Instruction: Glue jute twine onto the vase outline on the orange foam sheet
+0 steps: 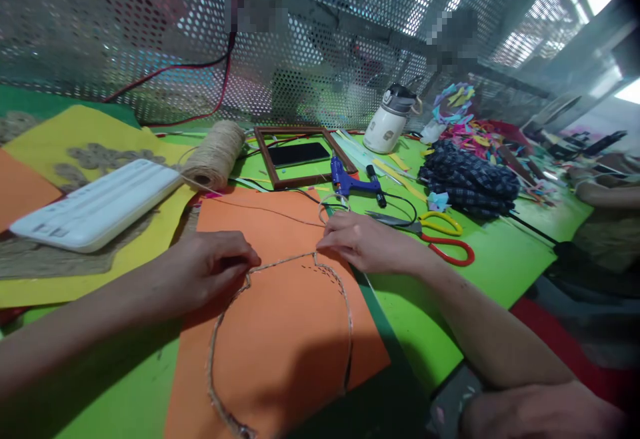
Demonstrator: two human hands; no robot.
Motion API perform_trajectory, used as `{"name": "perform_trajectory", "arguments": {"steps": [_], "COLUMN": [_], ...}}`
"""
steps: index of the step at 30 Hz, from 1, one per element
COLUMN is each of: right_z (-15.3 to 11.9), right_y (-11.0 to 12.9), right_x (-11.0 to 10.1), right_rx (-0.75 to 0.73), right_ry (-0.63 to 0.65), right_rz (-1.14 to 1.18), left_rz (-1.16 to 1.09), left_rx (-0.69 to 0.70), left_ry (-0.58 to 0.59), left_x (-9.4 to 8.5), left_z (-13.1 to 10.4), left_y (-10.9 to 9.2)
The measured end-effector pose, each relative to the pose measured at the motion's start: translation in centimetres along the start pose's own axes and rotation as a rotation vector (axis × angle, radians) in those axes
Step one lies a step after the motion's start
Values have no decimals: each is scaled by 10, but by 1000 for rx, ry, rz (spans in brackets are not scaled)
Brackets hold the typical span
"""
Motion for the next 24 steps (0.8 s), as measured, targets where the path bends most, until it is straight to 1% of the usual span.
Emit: {"name": "perform_trajectory", "arguments": {"steps": [3,7,10,12,14,17,19,24], "right_z": [0,0,0,0,0,0,-1,-1], "right_y": [3,5,6,6,5,3,3,6], "right_x": [1,1,2,3,3,3,2,2], "right_rx": [-22,-39,-42,-39,-32,-7,-2,-42], "right_ry": [32,66,75,71,52,9,5,25], "right_rz": [-55,-126,-154,-157,-137,-79,-67,-133], "left_rz": [20,37,42,45,38,-26,-72,-78], "left_rx": [22,88,127,124,77,-60,-128,-159], "left_ry": [2,17,28,42,54,70,80,70], "left_x": [-2,-3,-3,-3,-4,-5,-5,-5], "left_z": [0,2,2,2,1,0,-1,-2], "left_y": [-2,-6,-6,-6,-5,-4,-5,-6]}}
Point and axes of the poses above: each hand's wrist, its own z-axis towards the middle knuckle, its own x-axis out of the palm, y = z × x, the point moved 2 cm from there along z, towards the middle knuckle, and after that the axes turned 2 degrees about -z, right-handed, at the moved point
